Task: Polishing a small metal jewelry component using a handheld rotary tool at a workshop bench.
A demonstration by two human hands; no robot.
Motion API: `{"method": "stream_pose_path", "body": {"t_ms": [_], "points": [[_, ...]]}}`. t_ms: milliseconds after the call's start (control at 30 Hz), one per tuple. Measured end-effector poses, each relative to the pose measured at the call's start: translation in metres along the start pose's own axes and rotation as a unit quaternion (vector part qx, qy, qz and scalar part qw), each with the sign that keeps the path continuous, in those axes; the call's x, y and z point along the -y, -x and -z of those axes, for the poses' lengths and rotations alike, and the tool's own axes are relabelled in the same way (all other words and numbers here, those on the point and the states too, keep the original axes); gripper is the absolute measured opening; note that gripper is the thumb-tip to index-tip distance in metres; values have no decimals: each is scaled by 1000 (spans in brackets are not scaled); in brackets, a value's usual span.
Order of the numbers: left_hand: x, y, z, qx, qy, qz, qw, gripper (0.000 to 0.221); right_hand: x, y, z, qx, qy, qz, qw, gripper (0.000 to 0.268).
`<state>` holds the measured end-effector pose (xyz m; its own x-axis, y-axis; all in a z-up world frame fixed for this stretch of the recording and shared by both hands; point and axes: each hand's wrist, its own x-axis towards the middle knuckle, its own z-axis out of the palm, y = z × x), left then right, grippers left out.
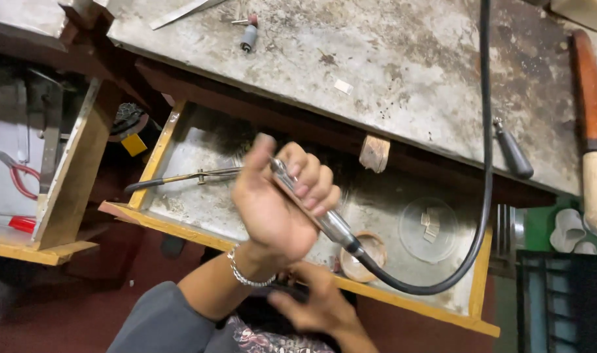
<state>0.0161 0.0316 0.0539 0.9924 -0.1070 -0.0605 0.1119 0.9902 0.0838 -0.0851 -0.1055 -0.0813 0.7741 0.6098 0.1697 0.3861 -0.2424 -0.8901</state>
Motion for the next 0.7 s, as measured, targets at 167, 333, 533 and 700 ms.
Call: {"method": "stream_pose_path", "body": {"t_ms": [167,333,533,700], "points": [[25,25,-11,55,108,94,988,36,-25,-56,41,-256,-86,205,941,87],[44,23,23,160,21,204,966,34,-34,-72,85,-370,-262,357,817,106],[30,8,23,250,-209,237,915,33,-3,-73,132,-416,68,393,817,52],[-13,-43,14,246,-569,91,779,49,16,-34,182,-491,215,494,685,29]]}}
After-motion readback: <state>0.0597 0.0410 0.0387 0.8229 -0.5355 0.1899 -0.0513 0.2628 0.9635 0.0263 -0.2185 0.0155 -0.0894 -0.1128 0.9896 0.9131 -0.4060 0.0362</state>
